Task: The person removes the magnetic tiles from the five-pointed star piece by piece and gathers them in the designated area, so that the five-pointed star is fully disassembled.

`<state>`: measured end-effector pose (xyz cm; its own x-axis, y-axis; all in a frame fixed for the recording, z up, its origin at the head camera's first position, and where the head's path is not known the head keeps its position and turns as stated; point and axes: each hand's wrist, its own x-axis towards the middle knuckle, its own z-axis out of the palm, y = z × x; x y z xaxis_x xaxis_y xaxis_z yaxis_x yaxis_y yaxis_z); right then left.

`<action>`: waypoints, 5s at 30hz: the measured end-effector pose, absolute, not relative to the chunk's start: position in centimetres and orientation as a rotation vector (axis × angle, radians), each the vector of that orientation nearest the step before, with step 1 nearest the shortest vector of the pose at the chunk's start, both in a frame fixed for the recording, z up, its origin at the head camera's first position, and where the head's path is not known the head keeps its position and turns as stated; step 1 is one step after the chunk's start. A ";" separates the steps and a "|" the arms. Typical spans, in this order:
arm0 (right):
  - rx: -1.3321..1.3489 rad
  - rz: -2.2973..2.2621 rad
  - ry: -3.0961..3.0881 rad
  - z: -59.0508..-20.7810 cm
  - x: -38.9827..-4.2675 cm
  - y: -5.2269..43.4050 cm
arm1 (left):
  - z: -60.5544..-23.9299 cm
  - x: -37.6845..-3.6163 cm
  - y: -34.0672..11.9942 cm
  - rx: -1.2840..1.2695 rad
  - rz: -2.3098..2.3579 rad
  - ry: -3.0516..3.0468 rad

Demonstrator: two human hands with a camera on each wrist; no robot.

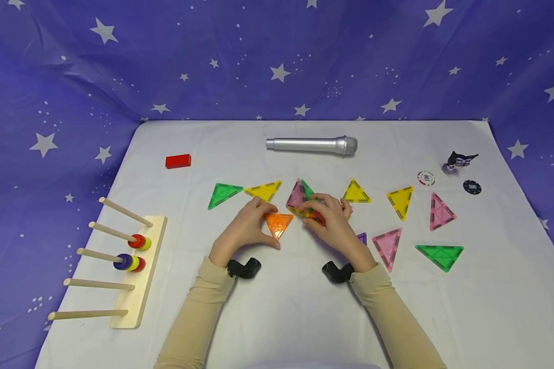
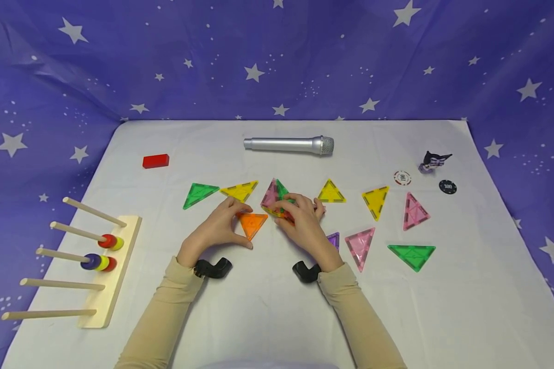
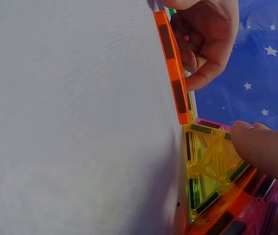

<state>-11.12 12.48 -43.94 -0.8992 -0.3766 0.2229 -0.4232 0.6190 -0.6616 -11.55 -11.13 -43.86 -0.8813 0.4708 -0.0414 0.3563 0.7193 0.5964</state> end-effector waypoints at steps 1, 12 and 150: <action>0.686 1.157 -2.769 -44.0 -11.1 12.4 | -43.9 -11.5 -11.2 0.676 0.881 2.737; 0.683 1.169 -2.759 -44.1 -11.2 12.2 | -44.2 -11.8 -12.1 0.678 0.967 2.706; 0.801 1.312 -2.800 -43.2 -11.4 13.4 | -44.1 -15.2 -9.0 0.679 1.316 2.434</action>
